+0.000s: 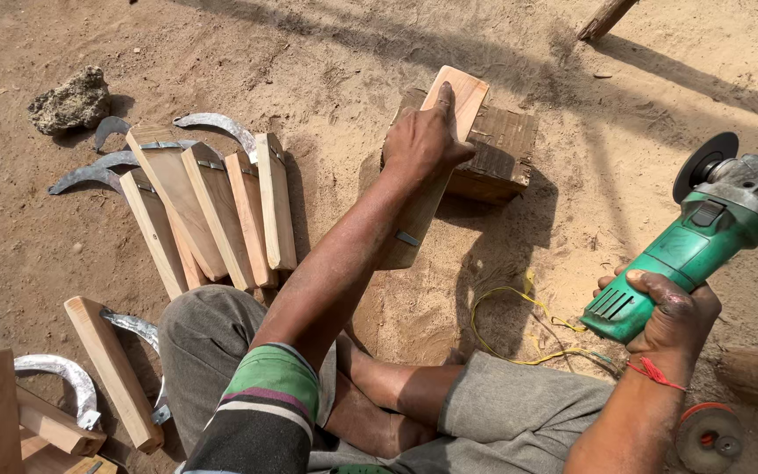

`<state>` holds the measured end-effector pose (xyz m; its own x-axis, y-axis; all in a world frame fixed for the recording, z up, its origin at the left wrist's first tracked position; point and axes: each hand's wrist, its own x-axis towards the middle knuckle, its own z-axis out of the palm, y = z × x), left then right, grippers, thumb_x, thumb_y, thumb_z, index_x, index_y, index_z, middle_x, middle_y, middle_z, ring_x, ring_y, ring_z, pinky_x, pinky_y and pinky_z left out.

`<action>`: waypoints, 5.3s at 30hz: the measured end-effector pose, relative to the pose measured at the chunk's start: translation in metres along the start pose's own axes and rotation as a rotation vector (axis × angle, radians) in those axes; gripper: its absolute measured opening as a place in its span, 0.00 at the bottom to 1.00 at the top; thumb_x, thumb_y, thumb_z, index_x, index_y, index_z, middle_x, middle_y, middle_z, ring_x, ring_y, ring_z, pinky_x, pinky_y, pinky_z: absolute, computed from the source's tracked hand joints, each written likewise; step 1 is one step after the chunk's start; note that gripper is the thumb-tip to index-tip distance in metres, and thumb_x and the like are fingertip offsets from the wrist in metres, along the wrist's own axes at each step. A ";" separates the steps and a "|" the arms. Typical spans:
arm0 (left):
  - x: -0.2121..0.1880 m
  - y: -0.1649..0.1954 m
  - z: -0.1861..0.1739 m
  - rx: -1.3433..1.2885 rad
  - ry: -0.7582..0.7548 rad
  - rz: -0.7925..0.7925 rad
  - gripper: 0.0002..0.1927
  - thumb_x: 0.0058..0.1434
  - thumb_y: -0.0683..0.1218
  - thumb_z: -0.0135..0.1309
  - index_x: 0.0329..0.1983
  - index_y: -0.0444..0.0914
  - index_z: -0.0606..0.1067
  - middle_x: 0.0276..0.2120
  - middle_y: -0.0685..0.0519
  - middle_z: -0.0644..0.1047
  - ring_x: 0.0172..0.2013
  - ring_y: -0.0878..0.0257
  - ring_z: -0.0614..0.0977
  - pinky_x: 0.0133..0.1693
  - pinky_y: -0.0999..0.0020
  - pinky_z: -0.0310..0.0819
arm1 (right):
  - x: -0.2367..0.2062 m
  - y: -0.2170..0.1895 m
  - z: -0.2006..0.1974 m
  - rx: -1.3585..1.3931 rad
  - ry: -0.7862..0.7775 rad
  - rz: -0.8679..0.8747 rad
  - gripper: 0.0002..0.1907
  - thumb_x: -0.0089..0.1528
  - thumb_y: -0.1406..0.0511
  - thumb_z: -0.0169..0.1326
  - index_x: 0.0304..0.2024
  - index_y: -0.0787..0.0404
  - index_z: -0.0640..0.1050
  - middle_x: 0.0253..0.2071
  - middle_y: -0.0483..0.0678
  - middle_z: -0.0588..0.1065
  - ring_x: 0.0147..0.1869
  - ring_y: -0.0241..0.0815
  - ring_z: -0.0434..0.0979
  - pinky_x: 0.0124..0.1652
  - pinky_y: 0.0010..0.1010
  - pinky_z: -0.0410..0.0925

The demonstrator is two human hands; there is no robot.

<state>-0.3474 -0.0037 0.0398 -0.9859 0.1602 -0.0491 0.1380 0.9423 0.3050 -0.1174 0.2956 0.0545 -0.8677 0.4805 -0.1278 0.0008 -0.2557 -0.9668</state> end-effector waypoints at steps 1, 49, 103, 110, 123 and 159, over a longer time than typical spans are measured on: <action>0.001 -0.002 -0.003 -0.051 0.012 -0.021 0.66 0.51 0.73 0.65 0.79 0.45 0.40 0.40 0.40 0.80 0.35 0.55 0.76 0.27 0.61 0.74 | 0.001 0.002 -0.002 0.000 0.009 -0.017 0.19 0.54 0.73 0.59 0.46 0.75 0.72 0.36 0.57 0.76 0.34 0.55 0.82 0.37 0.48 0.79; -0.275 -0.422 0.027 -0.400 0.281 -1.258 0.25 0.63 0.64 0.58 0.41 0.38 0.76 0.33 0.52 0.78 0.32 0.60 0.80 0.33 0.58 0.76 | -0.216 0.298 0.244 -0.845 -1.564 0.543 0.12 0.62 0.71 0.55 0.47 0.71 0.71 0.41 0.58 0.76 0.45 0.57 0.82 0.49 0.54 0.77; -0.212 -0.089 0.143 -1.608 -0.498 -0.086 0.48 0.52 0.56 0.61 0.75 0.41 0.57 0.53 0.51 0.73 0.50 0.62 0.77 0.52 0.66 0.74 | 0.062 0.072 0.058 -1.301 -0.518 -0.248 0.42 0.41 0.62 0.70 0.59 0.60 0.74 0.44 0.56 0.79 0.47 0.52 0.81 0.48 0.43 0.73; -0.211 -0.082 0.132 -1.571 -0.574 -0.208 0.47 0.49 0.55 0.59 0.73 0.40 0.59 0.43 0.49 0.73 0.40 0.60 0.76 0.38 0.63 0.76 | 0.065 0.080 0.064 -1.288 -0.357 -0.096 0.32 0.46 0.61 0.66 0.52 0.60 0.74 0.44 0.58 0.81 0.49 0.57 0.84 0.51 0.44 0.76; -0.208 -0.083 0.128 -1.541 -0.568 -0.200 0.42 0.50 0.51 0.57 0.70 0.42 0.60 0.35 0.51 0.74 0.31 0.65 0.76 0.31 0.68 0.75 | 0.053 0.077 0.070 -1.417 -0.416 -0.242 0.38 0.42 0.64 0.70 0.54 0.61 0.71 0.42 0.63 0.79 0.48 0.64 0.81 0.48 0.48 0.73; -0.223 -0.109 0.114 -0.951 -0.323 -0.144 0.31 0.45 0.50 0.69 0.52 0.34 0.76 0.33 0.46 0.82 0.33 0.55 0.85 0.40 0.63 0.81 | 0.046 0.075 0.110 -1.454 -0.341 -0.160 0.42 0.40 0.59 0.71 0.57 0.60 0.73 0.46 0.64 0.79 0.50 0.62 0.81 0.50 0.49 0.73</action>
<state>-0.1317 -0.1089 -0.0911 -0.8948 0.2684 -0.3567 -0.2518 0.3564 0.8998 -0.2123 0.2060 0.0008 -0.9770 0.1568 -0.1443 0.1995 0.9110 -0.3610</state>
